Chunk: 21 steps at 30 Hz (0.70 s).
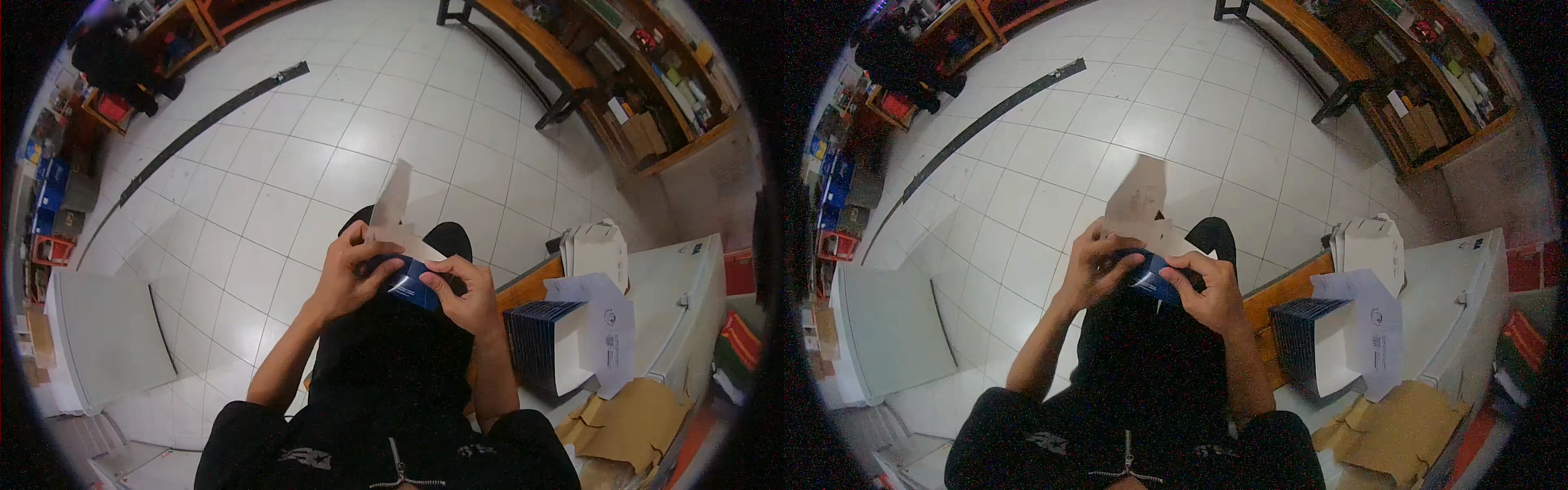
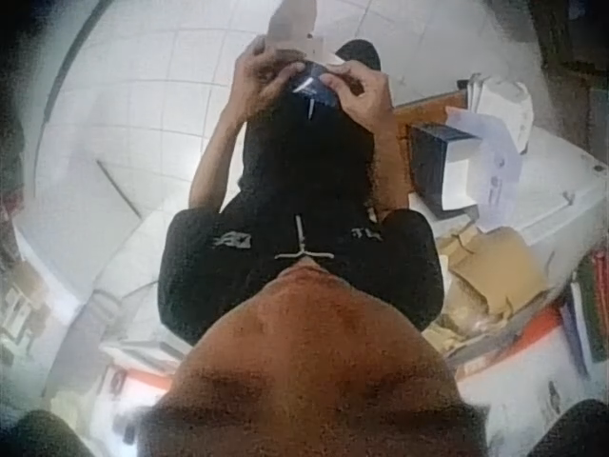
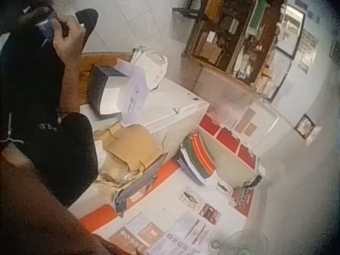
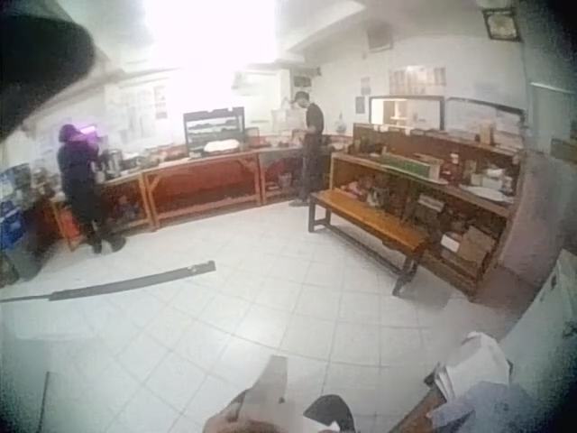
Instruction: The recorder walks through a kitchen area and then sits down to assemble cardboard food boxes.
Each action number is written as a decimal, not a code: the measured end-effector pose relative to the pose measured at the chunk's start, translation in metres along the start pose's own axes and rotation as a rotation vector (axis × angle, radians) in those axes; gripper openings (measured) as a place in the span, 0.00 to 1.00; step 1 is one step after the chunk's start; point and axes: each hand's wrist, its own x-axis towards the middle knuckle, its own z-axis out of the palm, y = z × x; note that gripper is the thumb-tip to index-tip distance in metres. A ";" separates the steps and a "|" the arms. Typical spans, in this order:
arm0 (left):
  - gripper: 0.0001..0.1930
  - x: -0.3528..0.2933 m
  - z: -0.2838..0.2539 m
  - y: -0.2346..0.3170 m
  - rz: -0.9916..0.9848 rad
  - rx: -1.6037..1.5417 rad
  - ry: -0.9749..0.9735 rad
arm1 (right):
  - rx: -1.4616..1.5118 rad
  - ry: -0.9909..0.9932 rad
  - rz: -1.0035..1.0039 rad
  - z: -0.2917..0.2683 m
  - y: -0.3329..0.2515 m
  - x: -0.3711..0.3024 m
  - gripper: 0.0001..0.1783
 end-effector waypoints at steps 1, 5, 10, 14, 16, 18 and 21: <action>0.09 0.001 -0.001 -0.001 0.075 -0.021 -0.061 | 0.016 -0.021 0.031 0.000 -0.001 0.000 0.11; 0.09 -0.003 -0.004 0.003 -0.199 -0.118 -0.105 | -0.004 -0.099 0.018 -0.002 -0.002 0.004 0.13; 0.28 -0.005 -0.021 0.006 -0.212 0.011 -0.255 | 0.006 -0.038 0.029 0.003 -0.010 0.008 0.14; 0.49 -0.028 -0.021 0.025 -0.049 0.196 -0.168 | -0.269 -0.022 -0.293 0.030 -0.024 0.016 0.11; 0.62 -0.040 0.000 0.015 -0.066 0.083 -0.039 | -0.334 -0.176 -0.294 0.045 -0.036 0.016 0.11; 0.63 -0.052 0.012 0.002 -0.189 -0.179 0.037 | -0.514 -0.245 -0.362 0.053 -0.049 0.016 0.14; 0.57 -0.069 -0.005 -0.010 -0.216 -0.320 0.095 | -0.579 -0.104 -0.538 0.036 -0.075 0.016 0.15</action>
